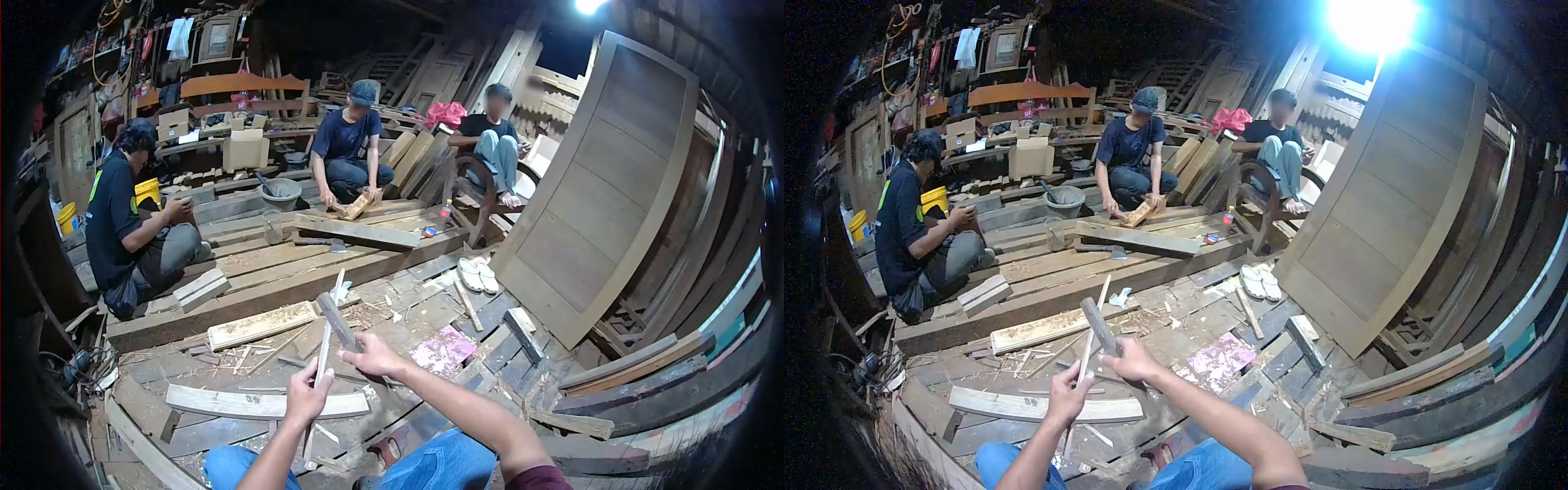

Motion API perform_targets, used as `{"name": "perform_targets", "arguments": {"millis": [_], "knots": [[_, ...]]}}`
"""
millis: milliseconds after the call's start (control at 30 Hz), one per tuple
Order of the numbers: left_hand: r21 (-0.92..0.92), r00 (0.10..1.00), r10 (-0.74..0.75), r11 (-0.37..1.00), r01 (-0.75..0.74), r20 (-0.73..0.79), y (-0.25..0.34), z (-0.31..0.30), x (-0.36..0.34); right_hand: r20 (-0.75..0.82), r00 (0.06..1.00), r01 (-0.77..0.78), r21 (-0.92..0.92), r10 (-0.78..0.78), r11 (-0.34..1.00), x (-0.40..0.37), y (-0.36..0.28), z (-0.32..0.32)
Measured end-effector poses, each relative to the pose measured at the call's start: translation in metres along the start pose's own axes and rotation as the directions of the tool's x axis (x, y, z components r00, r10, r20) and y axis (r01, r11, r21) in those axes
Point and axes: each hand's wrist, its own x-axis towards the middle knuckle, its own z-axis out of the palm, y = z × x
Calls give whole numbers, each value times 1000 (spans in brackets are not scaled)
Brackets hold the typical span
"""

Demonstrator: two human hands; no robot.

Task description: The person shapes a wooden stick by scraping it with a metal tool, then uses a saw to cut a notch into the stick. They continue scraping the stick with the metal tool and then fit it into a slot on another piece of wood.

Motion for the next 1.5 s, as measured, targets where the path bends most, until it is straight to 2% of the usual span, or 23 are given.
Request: {"name": "perform_targets", "arguments": {"millis": [100, 167, 233, 267, 367, 400, 533, 600, 633, 667, 800, 867, 967, 1133, 1167, 1233, 1267, 1367, 1400, 1500], "knots": [[82, 999, -21, 996, 18, 40, 28, -1, 7, -111, 989, -69, 238, 97, 969, -4, -11, -6], [81, 999, 38, 996, -40, 25, 12, 3, 11, -262, 965, 45, 173, 2, 984, 10, 26, 8], [139, 998, 61, 988, -61, 5, -7, 2, 14, -405, 909, 147, 95, -97, 985, 8, 28, 11], [90, 998, 38, 995, -34, -43, -11, 6, 12, -400, 916, 43, 14, -34, 999, 1, 26, 8], [121, 1000, 10, 993, -11, 5, -20, 12, 17, -388, 921, -70, -73, 37, 995, -8, 27, -1], [120, 1000, 20, 993, -22, 19, -18, 13, 18, -433, 901, -9, -108, -39, 994, -10, 28, 0], [75, 999, 31, 997, -33, 24, -31, 16, 15, -333, 930, 59, -277, -153, 959, -19, 35, -6], [74, 998, 59, 996, -57, -24, -48, 19, 13, -284, 952, 35, -262, -112, 964, -19, 43, -5], [87, 1000, 27, 996, -26, -10, -44, 19, 11, -260, 961, 24, -255, -93, 967, -18, 47, -3], [101, 1000, -3, 995, 3, 5, -39, 17, 7, -299, 944, 70, -238, -141, 969, -11, 64, 4], [126, 991, -95, 989, 83, 93, -37, 14, 4, -243, 966, 24, -259, -89, 966, -16, 54, -3], [122, 987, -128, 986, 116, 96, -37, 12, 1, -271, 952, 73, -240, -139, 968, -14, 58, -1], [73, 998, -61, 996, 58, 35, -53, 14, 2, -271, 950, 89, -247, -157, 965, -15, 53, 0], [101, 1000, -28, 995, 27, 14, -52, 13, -2, -187, 978, 25, -313, -88, 949, -17, 41, -5], [126, 997, -63, 990, 59, 34, -51, 11, -2, -174, 982, 9, -338, -72, 941, -18, 40, -6], [177, 988, -137, 977, 122, 74, -40, 8, -4, -163, 980, 48, -360, -114, 932, -15, 47, -4], [172, 992, -107, 981, 93, 69, -43, 9, -4, -159, 981, 47, -358, -111, 932, -14, 49, -4], [182, 984, -161, 972, 145, 76, -28, 8, -6, -165, 976, 77, -353, -143, 932, -16, 49, -3], [131, 994, -105, 986, 101, 24, -37, 12, -3, -162, 976, 82, -353, -147, 932, -14, 53, -3], [82, 996, -81, 994, 78, 35, -48, 12, -4, -176, 968, 106, -348, -176, 931, -10, 61, 0]]}}
